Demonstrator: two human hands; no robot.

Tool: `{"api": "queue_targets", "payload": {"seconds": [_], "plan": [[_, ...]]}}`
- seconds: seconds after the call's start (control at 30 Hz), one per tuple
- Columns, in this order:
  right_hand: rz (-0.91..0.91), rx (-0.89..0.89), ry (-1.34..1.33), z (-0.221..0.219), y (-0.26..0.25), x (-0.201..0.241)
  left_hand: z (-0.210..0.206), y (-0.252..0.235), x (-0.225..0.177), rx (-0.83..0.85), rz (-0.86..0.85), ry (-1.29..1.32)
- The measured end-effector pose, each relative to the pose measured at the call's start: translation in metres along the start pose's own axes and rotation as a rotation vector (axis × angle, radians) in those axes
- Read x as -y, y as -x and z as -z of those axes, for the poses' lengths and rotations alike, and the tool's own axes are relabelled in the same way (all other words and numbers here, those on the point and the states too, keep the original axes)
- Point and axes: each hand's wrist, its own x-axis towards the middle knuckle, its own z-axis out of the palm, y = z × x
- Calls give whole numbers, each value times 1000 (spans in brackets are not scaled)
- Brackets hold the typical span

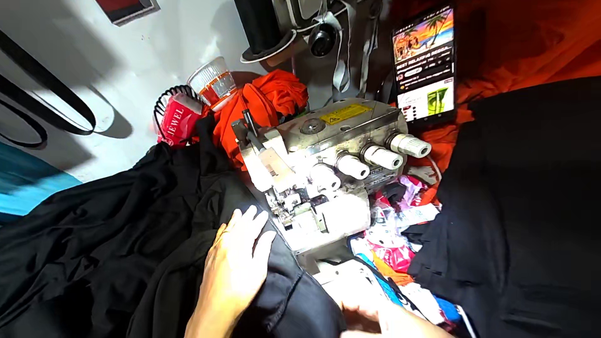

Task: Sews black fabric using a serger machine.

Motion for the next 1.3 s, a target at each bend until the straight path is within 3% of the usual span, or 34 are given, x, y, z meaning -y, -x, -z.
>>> {"api": "queue_targets", "payload": {"seconds": [0.07,0.13,0.27,0.4,0.5,0.63,0.73,0.8,0.87,1.0,1.13,1.23,1.3], "plan": [[112,-198,356,5,-10,-2,-5,-10,13,27,-45,4],[175,-338,510,7,-19,-1,-7,-23,22,54,-88,13],[199,-440,448,-2,-30,1,-10,-52,26,20,-176,-31],[209,-549,403,-8,-39,0,-13,-73,24,48,-121,-174],[211,-562,408,-7,-43,0,-14,-85,20,39,-38,-214],[239,-524,455,-10,-35,2,-19,-92,27,-277,-231,-267],[277,-493,459,-12,-18,6,3,-49,6,-399,-190,-145],[245,-475,394,-17,-7,6,23,0,-20,-302,-123,43],[234,-460,328,-24,0,4,17,33,-37,-176,-39,193],[214,-468,274,-33,-6,2,-20,18,6,-277,-132,90],[184,-558,287,-35,-29,-4,-11,-25,47,-94,-206,128],[234,-594,337,-37,-38,-9,-5,-44,70,-238,-317,-106],[287,-653,405,-38,-34,-7,4,-31,54,-363,-386,-190]]}}
